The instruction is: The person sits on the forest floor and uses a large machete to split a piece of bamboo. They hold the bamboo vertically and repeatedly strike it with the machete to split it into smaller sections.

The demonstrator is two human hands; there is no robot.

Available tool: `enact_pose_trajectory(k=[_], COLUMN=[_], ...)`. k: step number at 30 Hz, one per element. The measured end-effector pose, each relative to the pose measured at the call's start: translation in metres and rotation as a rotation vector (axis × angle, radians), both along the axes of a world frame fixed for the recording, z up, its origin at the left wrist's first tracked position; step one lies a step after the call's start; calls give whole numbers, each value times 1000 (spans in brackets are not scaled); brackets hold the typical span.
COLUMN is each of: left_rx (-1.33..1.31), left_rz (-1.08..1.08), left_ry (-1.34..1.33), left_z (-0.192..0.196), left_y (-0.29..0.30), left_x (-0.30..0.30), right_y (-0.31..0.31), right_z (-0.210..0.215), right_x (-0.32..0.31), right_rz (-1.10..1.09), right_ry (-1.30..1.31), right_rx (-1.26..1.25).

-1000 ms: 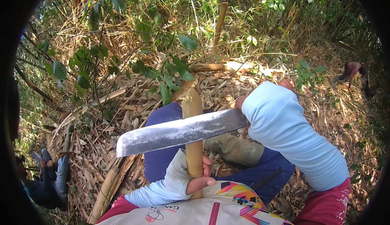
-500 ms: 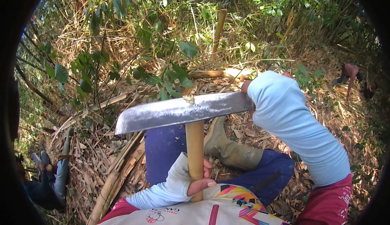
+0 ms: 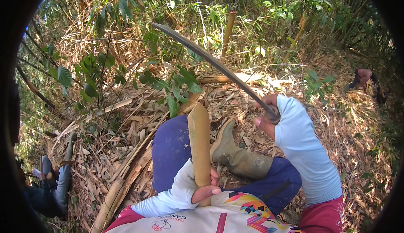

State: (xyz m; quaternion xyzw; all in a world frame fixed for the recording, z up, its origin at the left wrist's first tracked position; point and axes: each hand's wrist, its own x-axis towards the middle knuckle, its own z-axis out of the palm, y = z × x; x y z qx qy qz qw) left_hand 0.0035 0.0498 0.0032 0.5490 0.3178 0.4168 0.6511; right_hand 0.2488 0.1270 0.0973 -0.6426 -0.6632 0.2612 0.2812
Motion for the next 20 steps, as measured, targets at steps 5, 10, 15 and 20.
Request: enact_pose_trajectory(k=[5,10,15,20], left_rx=[-191,-307,-255,-331], left_rz=[-74,-74,-41,-97], left_ry=[-131,-259,-254,-362], left_z=[4,-8,-17,-21], left_y=[2,2,1,6], left_x=[-3,-1,2,6], right_y=[-24,-67,-117,-123], right_z=[-71,-193,-256,-229], right_x=[-4,5,31,55], right_rz=[-39,-484,-783,-701], right_ry=[302,849,971,906], right_rx=[15,-532,-618,-393])
